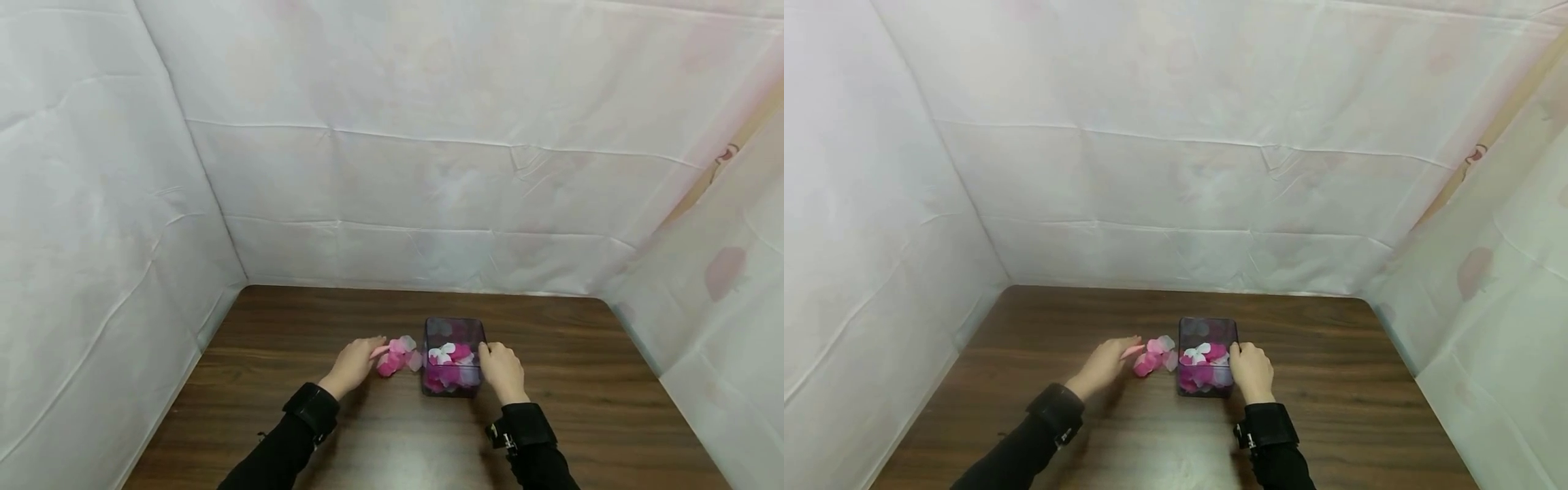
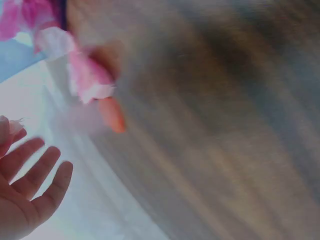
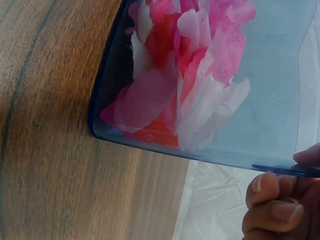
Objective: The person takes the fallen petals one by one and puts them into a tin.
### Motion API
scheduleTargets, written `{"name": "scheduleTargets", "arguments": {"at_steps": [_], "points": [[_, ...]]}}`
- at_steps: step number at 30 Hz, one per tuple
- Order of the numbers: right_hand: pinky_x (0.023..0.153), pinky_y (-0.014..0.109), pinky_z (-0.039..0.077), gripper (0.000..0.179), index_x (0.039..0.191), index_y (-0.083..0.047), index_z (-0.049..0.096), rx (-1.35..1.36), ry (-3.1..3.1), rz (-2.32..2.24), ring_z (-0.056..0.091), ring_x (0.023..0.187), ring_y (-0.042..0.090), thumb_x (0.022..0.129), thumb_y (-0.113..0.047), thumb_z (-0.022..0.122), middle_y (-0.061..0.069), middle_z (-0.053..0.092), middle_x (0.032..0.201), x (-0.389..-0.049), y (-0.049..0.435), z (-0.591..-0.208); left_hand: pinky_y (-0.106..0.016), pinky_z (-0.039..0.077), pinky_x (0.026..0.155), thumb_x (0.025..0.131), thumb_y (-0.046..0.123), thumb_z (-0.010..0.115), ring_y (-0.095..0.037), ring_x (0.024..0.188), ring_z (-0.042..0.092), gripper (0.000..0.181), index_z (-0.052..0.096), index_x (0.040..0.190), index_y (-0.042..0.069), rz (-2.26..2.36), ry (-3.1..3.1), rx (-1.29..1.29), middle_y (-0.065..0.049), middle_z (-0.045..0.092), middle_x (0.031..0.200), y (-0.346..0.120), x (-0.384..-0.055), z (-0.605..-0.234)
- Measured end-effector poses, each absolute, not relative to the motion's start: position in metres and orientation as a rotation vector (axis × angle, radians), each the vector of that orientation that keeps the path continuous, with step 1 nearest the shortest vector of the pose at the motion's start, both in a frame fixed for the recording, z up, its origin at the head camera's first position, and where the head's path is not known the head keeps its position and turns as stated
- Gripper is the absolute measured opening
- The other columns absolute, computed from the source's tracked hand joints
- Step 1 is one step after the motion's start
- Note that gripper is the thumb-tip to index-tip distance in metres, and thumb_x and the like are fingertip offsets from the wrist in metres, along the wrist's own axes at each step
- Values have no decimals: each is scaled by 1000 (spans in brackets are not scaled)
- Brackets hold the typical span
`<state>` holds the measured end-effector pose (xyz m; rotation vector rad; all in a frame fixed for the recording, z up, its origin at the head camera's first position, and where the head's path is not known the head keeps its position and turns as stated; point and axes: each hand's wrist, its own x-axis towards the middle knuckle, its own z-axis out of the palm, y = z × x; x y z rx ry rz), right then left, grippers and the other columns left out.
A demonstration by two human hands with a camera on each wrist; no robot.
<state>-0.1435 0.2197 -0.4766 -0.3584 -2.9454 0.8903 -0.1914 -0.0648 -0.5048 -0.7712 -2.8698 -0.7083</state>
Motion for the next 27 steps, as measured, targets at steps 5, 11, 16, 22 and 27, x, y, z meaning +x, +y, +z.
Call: {"name": "scheduleTargets", "arguments": {"at_steps": [5,11,16,22,27], "points": [[55,34,35,42,103,5,63,-358,-2959,902,56,67,27,99,-26,34,21,62,84,-141,222,-477,-49,46,94,87,5,63,-37,117,54,48,51,133,0,-744,-2865,-855,-19,50,138,-51,-189,-484],[53,32,33,39,78,-3,60,-364,-2944,897,51,62,23,98,-26,36,12,57,71,-144,222,-477,-25,48,64,87,5,63,-14,70,58,31,66,118,6,-870,-2757,-785,-10,72,99,-25,-188,-461],[54,33,33,40,77,-3,59,-352,-2951,879,52,64,25,98,-26,35,14,59,74,-146,223,-474,-23,47,60,84,9,69,-14,69,64,16,72,100,7,-773,-2628,-790,-6,73,89,2,-187,-448],[55,37,39,39,81,-2,62,-375,-2954,863,60,73,33,97,-27,36,21,65,87,-143,221,-476,-16,39,49,83,18,71,-8,59,59,34,66,117,12,-674,-2633,-908,0,71,80,28,-182,-449],[59,47,45,40,88,-1,66,-382,-2928,851,63,86,43,96,-27,37,27,66,101,-142,222,-480,-21,48,63,84,23,71,-12,80,59,50,55,131,14,-839,-2623,-912,-4,64,103,27,-176,-454]]}}
